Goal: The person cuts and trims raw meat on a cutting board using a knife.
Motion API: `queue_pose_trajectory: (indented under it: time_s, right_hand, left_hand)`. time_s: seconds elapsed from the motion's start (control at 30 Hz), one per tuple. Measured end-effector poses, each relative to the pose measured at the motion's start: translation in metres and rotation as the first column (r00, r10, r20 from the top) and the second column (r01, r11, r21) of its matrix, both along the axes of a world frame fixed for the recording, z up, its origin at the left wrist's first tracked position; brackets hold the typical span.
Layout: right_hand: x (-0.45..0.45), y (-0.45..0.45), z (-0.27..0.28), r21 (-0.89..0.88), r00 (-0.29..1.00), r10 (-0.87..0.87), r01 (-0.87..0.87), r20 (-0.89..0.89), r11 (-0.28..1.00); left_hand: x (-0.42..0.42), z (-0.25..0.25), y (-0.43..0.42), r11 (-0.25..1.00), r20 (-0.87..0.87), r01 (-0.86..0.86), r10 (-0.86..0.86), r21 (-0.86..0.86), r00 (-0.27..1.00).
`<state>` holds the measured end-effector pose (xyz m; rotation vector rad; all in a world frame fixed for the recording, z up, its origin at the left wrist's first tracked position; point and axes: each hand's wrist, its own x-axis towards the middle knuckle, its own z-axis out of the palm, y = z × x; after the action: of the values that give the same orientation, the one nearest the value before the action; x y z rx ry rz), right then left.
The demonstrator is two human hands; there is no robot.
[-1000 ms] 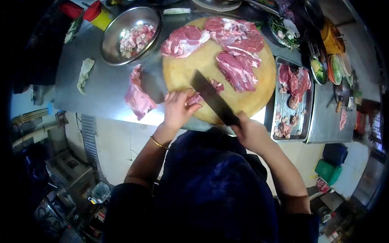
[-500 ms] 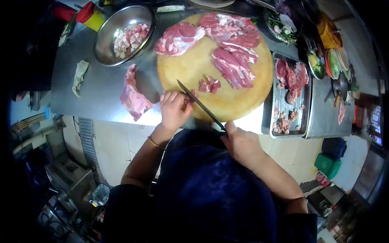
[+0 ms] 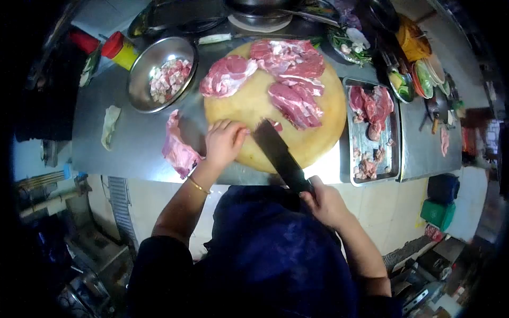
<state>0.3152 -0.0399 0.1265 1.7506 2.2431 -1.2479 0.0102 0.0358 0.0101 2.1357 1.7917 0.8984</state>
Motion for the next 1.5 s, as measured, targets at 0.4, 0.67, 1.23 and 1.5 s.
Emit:
queue_pose_trajectory:
  time_s: [0.4,0.67,1.23,1.5]
  right_hand:
    - [0.023,-0.063,-0.056,-0.154,0.485,-0.773,0.798,-0.409,0.582]
    - [0.027,-0.051,-0.083,0.11,0.591,-0.716,0.794,-0.371,0.598]
    - [-0.072,0.026,-0.088,0.697,0.964,0.063,-0.23,0.257,0.679]
    - [-0.004,-0.038,-0.084,-0.209,0.986,0.165,-0.168,-0.036,0.963]
  left_hand:
    - [0.079,0.011,0.009,0.863,-0.121,0.495,-0.505,-0.103,0.855]
    - [0.007,0.013,0.035,0.979,0.02,0.19,-0.189,-0.069,0.982]
    - [-0.205,0.044,0.1,0.906,-0.133,-0.423,0.416,-0.023,0.899]
    - [-0.155,0.024,-0.024,0.84,0.274,-0.532,0.489,0.106,0.828]
